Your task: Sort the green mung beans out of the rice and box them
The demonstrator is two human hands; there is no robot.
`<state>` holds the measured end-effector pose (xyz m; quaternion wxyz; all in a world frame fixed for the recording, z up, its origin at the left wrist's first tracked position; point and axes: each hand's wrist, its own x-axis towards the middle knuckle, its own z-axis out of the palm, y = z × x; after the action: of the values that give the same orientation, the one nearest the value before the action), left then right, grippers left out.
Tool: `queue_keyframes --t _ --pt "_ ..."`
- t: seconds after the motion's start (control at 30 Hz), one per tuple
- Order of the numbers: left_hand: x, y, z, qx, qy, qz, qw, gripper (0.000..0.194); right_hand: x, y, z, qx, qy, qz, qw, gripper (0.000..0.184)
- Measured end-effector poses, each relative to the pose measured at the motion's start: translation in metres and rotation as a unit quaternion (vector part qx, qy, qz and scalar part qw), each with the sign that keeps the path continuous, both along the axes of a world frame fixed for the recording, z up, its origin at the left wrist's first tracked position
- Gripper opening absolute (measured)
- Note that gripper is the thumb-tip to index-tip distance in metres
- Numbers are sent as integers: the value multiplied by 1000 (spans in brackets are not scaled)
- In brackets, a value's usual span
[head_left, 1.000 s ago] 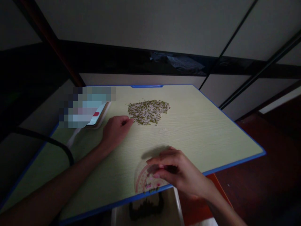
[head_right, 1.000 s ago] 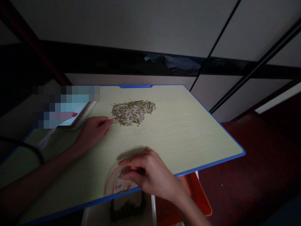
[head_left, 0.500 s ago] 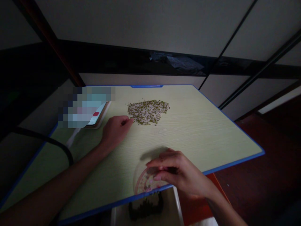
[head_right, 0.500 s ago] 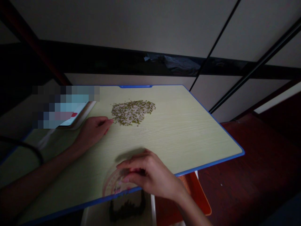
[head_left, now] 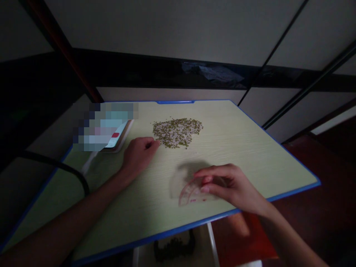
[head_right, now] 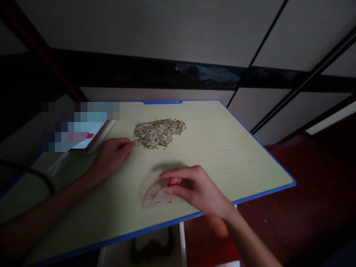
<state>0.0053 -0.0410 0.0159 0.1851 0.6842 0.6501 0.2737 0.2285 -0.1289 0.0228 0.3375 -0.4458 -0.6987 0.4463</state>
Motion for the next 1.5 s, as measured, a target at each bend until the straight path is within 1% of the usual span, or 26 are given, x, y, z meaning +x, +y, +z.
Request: queue_keyframes --t 0.07,0.17,0.27,0.37,0.47,0.5,0.6,0.77,0.97,1.07,1.2,1.3,1.4,1.5 --pt "0 0 0 -4 0 0 1000 35 17 17 6 16 -8 -23 1000 25" --pt "0 0 0 -8 -6 -1 1000 35 45 53 12 32 -10 -66 997 26" --pt "-1 0 -1 -10 -16 -1 1000 35 63 92 12 12 20 -86 996 23" --pt "-2 1 -3 -14 -23 -7 1000 35 64 123 7 -19 40 -63 997 24" --pt "-3 1 -3 -20 -23 -7 1000 35 50 137 1 -51 43 10 998 27" --pt "-3 1 -2 -24 -22 -3 999 35 45 139 -1 -54 42 36 997 26" --pt "-3 2 -2 -42 -23 5 999 35 32 137 -4 -40 40 83 995 22" --pt "-4 3 -1 -58 -16 12 998 36 23 132 -9 -42 70 105 991 21" --pt "-2 0 3 -80 -6 16 997 36 17 135 -17 -42 102 166 980 21" --pt "-1 -1 3 -79 -11 17 997 36 17 133 -15 -45 85 192 977 19" --pt "-2 1 2 -73 -11 17 997 37 20 130 -10 -68 59 241 966 18" --pt "-2 1 1 -69 -16 10 997 37 25 128 -7 -79 18 275 958 19" --pt "-3 1 1 -70 -22 10 997 38 31 127 -4 -87 -28 308 947 21" --pt "-3 2 0 -72 -21 13 997 38 36 125 -1 -104 -53 341 933 23"
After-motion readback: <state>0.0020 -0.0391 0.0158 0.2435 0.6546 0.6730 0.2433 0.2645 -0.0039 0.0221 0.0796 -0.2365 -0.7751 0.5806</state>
